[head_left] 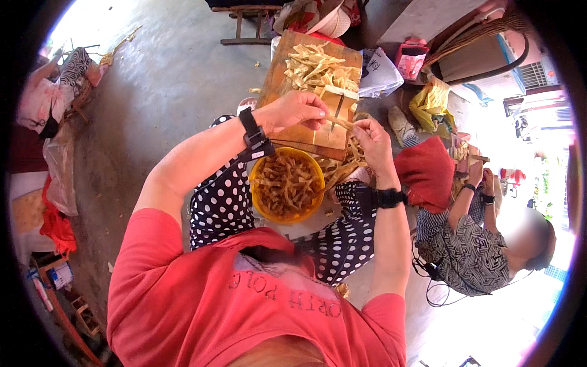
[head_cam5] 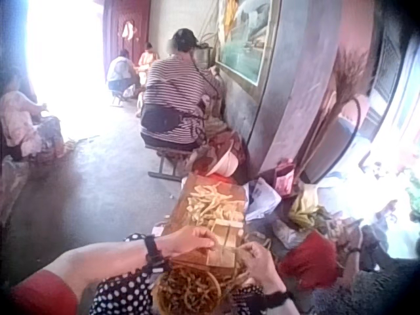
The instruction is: The person thins bamboo strips by hand using a wooden guide. They pull long strips through the guide to shave them down and place the processed strips into a yellow bowl.
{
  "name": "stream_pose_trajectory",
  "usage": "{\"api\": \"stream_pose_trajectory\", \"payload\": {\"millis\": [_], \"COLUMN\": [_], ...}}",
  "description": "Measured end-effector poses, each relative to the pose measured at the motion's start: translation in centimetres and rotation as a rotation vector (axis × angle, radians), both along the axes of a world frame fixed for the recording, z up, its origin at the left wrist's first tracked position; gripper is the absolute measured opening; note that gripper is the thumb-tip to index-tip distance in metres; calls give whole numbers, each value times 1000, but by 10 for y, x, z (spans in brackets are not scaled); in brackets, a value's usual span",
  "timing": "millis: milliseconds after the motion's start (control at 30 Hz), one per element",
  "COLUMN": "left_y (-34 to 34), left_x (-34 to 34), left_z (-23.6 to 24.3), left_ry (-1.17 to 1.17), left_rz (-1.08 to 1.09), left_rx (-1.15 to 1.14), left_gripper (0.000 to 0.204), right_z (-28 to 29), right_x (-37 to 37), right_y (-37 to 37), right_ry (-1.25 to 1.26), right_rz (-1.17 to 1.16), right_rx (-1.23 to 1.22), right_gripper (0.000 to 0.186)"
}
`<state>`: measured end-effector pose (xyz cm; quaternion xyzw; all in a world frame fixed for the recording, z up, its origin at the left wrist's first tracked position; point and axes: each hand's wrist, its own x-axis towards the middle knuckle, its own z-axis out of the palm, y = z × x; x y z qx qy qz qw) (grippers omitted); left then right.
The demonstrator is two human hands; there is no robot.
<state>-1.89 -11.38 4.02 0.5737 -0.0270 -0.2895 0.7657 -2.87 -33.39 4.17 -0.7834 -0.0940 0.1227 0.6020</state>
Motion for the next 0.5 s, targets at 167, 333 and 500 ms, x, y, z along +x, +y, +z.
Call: {"api": "stream_pose_trajectory", "payload": {"millis": [167,333,500], "left_y": [-1,-2,15], "left_x": [14,13,-19], "left_z": [-13,-33,-28], "left_ry": [4,74,294], "left_rz": [45,107,78], "left_rx": [34,105,-33], "left_gripper": [13,12,19], "right_z": [-19,-51,-37], "right_x": [20,23,-12], "right_y": [1,-9,-29], "right_ry": [8,-162,229], "right_rz": [-52,-85,-275], "right_rx": [40,-283,34], "right_gripper": [10,15,18]}}
